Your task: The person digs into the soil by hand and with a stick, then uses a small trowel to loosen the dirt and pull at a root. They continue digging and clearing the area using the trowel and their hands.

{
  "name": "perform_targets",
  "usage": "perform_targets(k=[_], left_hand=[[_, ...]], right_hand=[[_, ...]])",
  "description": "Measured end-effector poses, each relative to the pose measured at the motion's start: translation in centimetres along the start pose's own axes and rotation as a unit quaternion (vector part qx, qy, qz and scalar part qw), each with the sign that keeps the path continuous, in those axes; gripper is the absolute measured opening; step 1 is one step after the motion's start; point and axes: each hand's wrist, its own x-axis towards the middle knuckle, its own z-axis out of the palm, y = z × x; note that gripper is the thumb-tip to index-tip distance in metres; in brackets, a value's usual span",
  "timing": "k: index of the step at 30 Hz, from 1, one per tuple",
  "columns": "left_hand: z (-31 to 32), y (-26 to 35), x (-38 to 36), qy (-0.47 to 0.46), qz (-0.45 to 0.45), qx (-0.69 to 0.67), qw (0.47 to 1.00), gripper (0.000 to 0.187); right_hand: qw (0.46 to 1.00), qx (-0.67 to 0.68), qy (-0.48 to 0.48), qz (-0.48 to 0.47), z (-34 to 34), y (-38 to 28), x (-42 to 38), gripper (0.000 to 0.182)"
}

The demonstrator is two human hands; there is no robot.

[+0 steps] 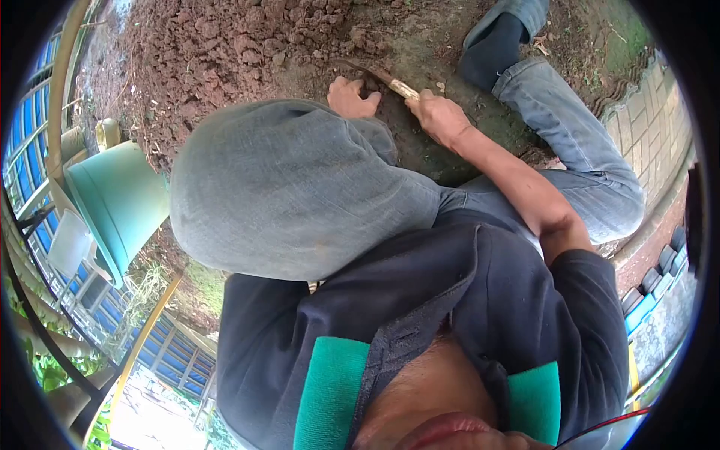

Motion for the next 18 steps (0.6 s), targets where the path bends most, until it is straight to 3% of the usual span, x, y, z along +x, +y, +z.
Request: perform_targets(k=[2,5,7,8,11,14,17,18], left_hand=[[0.0,0.1,0.8,0.013,0.003,0.003,1.000,0.030],[0.3,-0.4,1.0,-0.003,0.003,-0.009,1.000,0.033],[0.3,-0.5,-0.1,0.014,0.000,-0.019,1.000,0.034],[0.2,-0.1,-0.1,0.010,-0.027,-0.028,0.999,0.034],[0.6,-0.3,-0.2,0.054,-0.023,-0.046,0.997,0.031],[-0.3,0.3,-0.1,0.107,-0.112,-0.162,0.974,0.031],[-1.0,0.1,0.1,0.041,-0.114,-0.297,0.947,0.033],[-0.7,0.2,0.2,0.026,-0.109,-0.283,0.953,0.034]], right_hand=[[0.999,0.011,0.015,-0.030,-0.1,-0.5,0.0,0.038],[0.934,0.237,-0.169,0.209,-5.1,-1.6,0.8,0.033],[0.991,0.125,-0.036,0.005,-5.2,-1.1,0.2,0.032],[0.992,0.066,0.037,-0.103,-5.5,-1.2,0.3,0.031],[0.996,0.074,0.018,-0.036,-9.4,-4.7,-1.1,0.031],[0.993,0.103,0.040,-0.037,-10.0,-6.1,-2.3,0.032],[0.994,0.094,-0.002,-0.061,-6.5,-3.9,-2.4,0.038],[0.991,0.119,-0.045,0.040,-3.7,-1.9,-1.6,0.046]])
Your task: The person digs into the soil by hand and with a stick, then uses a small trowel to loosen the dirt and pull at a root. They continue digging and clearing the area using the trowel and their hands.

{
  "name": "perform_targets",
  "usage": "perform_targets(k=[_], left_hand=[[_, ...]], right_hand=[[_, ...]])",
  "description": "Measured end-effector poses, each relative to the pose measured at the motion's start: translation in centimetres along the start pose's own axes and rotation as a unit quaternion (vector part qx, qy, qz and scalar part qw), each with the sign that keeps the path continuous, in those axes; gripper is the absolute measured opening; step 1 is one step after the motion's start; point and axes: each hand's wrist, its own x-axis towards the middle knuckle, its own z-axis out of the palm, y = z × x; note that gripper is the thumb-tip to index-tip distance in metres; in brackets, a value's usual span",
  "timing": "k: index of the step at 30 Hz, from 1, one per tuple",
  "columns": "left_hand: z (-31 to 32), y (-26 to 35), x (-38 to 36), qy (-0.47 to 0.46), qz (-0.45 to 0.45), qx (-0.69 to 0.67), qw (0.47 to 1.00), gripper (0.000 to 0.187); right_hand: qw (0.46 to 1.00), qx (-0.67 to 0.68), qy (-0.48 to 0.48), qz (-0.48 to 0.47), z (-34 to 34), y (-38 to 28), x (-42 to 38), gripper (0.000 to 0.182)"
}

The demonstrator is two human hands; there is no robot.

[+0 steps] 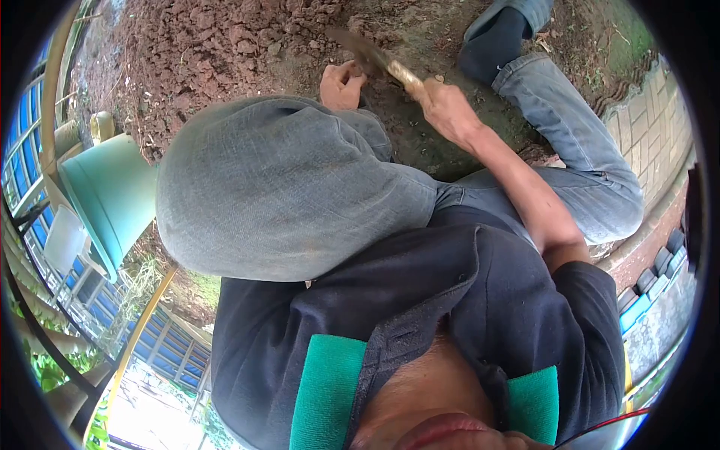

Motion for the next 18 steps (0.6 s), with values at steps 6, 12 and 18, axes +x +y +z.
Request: perform_targets(k=[6,12,18], left_hand=[[0.2,0.9,0.5,-0.060,0.035,0.226,0.972,0.034],[0.4,-1.5,0.8,-0.063,0.081,0.232,0.967,0.033],[0.2,-0.5,0.5,-0.062,0.068,0.220,0.971,0.030]], right_hand=[[0.983,0.136,-0.067,0.100,2.7,2.8,1.1,0.052],[0.996,0.083,0.002,0.039,-1.4,-1.4,0.0,0.047],[0.954,0.082,0.223,-0.186,-2.0,-4.5,-1.3,0.032]])
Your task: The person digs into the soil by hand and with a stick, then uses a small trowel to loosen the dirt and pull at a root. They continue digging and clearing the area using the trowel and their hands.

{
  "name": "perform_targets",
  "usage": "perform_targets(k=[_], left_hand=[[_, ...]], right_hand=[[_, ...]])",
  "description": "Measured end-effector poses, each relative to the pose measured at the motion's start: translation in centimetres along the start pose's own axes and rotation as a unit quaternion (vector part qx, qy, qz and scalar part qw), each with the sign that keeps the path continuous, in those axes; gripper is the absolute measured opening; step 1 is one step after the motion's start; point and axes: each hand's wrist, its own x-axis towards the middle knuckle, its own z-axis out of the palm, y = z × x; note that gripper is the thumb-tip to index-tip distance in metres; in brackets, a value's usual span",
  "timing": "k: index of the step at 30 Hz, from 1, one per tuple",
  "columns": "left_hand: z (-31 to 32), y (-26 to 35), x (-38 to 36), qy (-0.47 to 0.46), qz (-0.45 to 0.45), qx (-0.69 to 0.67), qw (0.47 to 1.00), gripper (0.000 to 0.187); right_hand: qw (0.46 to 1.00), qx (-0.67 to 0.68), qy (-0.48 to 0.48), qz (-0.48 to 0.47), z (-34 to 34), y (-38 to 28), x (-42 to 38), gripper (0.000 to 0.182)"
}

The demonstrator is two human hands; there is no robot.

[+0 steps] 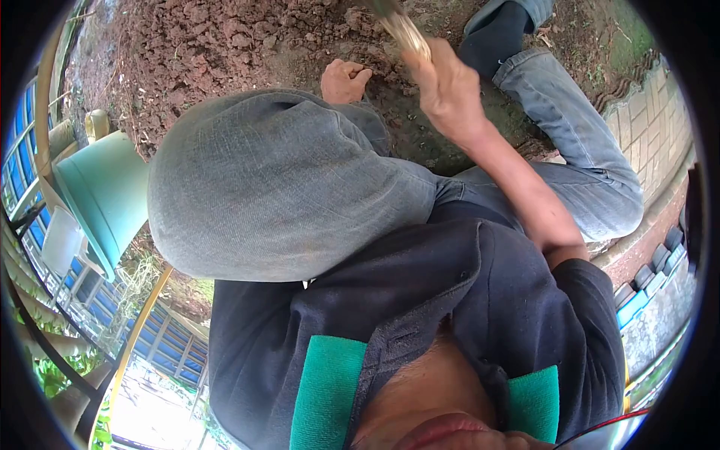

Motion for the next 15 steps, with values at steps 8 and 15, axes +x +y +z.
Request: perform_targets(k=[8,15], left_hand=[[0.1,0.1,-0.2,0.040,0.022,-0.019,0.999,0.027],[-0.3,0.6,0.2,0.042,-0.053,-0.046,0.997,0.031]], right_hand=[[0.931,-0.032,-0.265,0.247,2.8,8.0,-0.9,0.048],[0.973,-0.005,-0.157,0.171,-2.2,3.6,2.0,0.059]])
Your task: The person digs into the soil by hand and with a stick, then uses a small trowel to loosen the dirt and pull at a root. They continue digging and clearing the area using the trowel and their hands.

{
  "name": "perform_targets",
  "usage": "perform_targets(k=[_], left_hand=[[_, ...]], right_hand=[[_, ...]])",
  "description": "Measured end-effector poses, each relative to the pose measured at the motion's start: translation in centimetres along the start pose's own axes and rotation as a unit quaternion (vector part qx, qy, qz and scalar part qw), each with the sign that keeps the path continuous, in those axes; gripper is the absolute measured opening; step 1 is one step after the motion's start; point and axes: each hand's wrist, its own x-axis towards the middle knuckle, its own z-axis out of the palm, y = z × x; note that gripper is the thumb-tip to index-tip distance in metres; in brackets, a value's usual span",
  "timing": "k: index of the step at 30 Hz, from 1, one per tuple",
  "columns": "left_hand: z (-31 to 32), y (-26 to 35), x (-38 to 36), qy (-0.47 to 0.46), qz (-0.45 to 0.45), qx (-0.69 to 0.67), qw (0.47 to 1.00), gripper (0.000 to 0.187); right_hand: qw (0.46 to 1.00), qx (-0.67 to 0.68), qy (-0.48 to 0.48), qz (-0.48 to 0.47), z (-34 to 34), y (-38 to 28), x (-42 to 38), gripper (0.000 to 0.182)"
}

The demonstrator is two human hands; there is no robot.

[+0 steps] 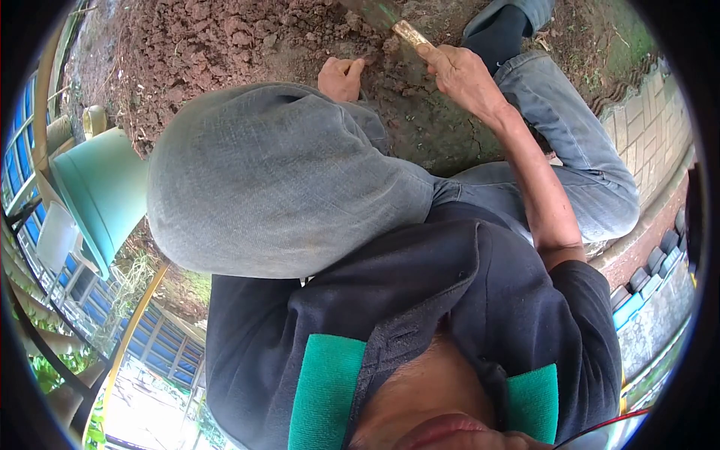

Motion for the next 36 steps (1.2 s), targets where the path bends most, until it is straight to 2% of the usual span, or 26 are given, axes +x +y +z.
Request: perform_targets(k=[1,2,5,7,8,10,13,14,16,17,19,20,21,22,23,24,26,29,31,32,33,34,35,36], left_hand=[[-0.3,0.1,0.3,-0.034,-0.004,0.011,0.999,0.031],[-0.4,0.1,0.4,-0.070,-0.009,0.024,0.997,0.032],[0.0,1.0,0.1,0.057,0.039,0.032,0.997,0.035],[0.3,1.5,0.8,0.052,0.132,0.025,0.990,0.037],[0.6,1.9,1.1,0.051,0.178,0.019,0.983,0.038],[2.1,1.3,1.4,0.038,0.162,0.027,0.986,0.040],[2.5,0.8,1.4,0.033,0.121,0.026,0.992,0.037],[2.2,0.8,1.3,0.032,0.105,0.024,0.994,0.035],[1.4,1.1,1.2,-0.007,0.039,0.045,0.998,0.034],[1.3,0.9,1.0,-0.027,-0.003,0.054,0.998,0.033],[1.0,0.5,0.1,-0.046,0.009,0.088,0.995,0.027],[1.2,0.7,1.0,-0.047,0.023,0.099,0.994,0.024],[1.6,-0.1,1.0,-0.014,0.102,0.125,0.987,0.021],[1.3,-0.1,0.7,-0.026,0.075,0.074,0.994,0.019],[0.6,0.1,0.5,-0.036,0.048,0.025,0.998,0.018],[-0.1,0.3,0.6,-0.046,0.022,-0.024,0.998,0.016],[-2.0,0.0,1.8,-0.014,0.026,0.017,0.999,0.021],[-3.7,-0.4,3.6,0.036,0.013,0.003,0.999,0.024],[-3.9,-0.4,6.1,0.075,0.000,-0.034,0.997,0.025],[-3.5,-0.7,6.5,0.072,0.054,0.027,0.996,0.027],[-2.6,-0.7,7.6,0.068,0.113,0.083,0.988,0.030],[-1.4,-0.3,9.3,0.070,0.176,0.133,0.973,0.033],[-0.6,0.1,10.0,0.025,0.143,0.167,0.975,0.039],[0.3,0.2,10.1,0.031,0.147,0.196,0.969,0.039]], right_hand=[[0.996,-0.030,0.043,-0.074,0.0,-0.3,-0.2,0.059],[0.997,-0.039,0.032,-0.055,0.0,-0.1,-0.2,0.054],[0.998,-0.063,0.012,0.001,-0.4,0.2,-0.1,0.043],[0.996,-0.074,0.015,0.044,-0.7,0.3,-0.9,0.042],[0.997,-0.066,0.048,0.019,-0.7,0.1,-1.4,0.040],[0.992,-0.049,0.114,-0.037,-0.7,-1.1,-2.0,0.038],[0.970,-0.083,0.190,-0.125,3.2,3.6,-1.2,0.034],[0.964,-0.259,0.040,-0.055,3.7,5.1,-0.9,0.032],[0.972,-0.233,0.040,-0.006,5.0,6.9,-0.3,0.028],[0.974,-0.220,0.002,-0.044,4.4,7.0,0.5,0.028],[0.976,-0.179,-0.078,-0.100,3.5,6.9,0.7,0.029],[0.973,-0.188,-0.052,-0.123,2.9,6.4,0.8,0.029],[0.970,-0.193,-0.035,-0.142,3.2,5.9,-0.2,0.029],[0.966,-0.199,-0.017,-0.164,3.1,4.3,-1.0,0.030],[0.986,-0.158,-0.020,-0.056,1.7,-0.2,-2.2,0.038],[0.988,-0.133,0.014,-0.075,2.3,-0.8,-2.4,0.038],[0.986,-0.085,0.087,-0.113,3.4,-1.1,-2.3,0.037],[0.985,-0.174,0.024,-0.001,7.9,6.3,-1.4,0.036],[0.977,-0.195,-0.008,-0.084,8.5,9.1,1.6,0.041],[0.972,-0.202,-0.033,-0.118,7.7,6.7,1.3,0.043],[0.994,0.015,-0.100,0.046,5.4,4.8,0.2,0.048],[0.991,0.062,-0.066,0.104,4.0,3.1,-0.6,0.049],[0.979,0.111,-0.035,0.165,3.2,2.0,-1.7,0.049],[0.961,0.161,-0.006,0.226,3.0,1.8,-2.3,0.050]])
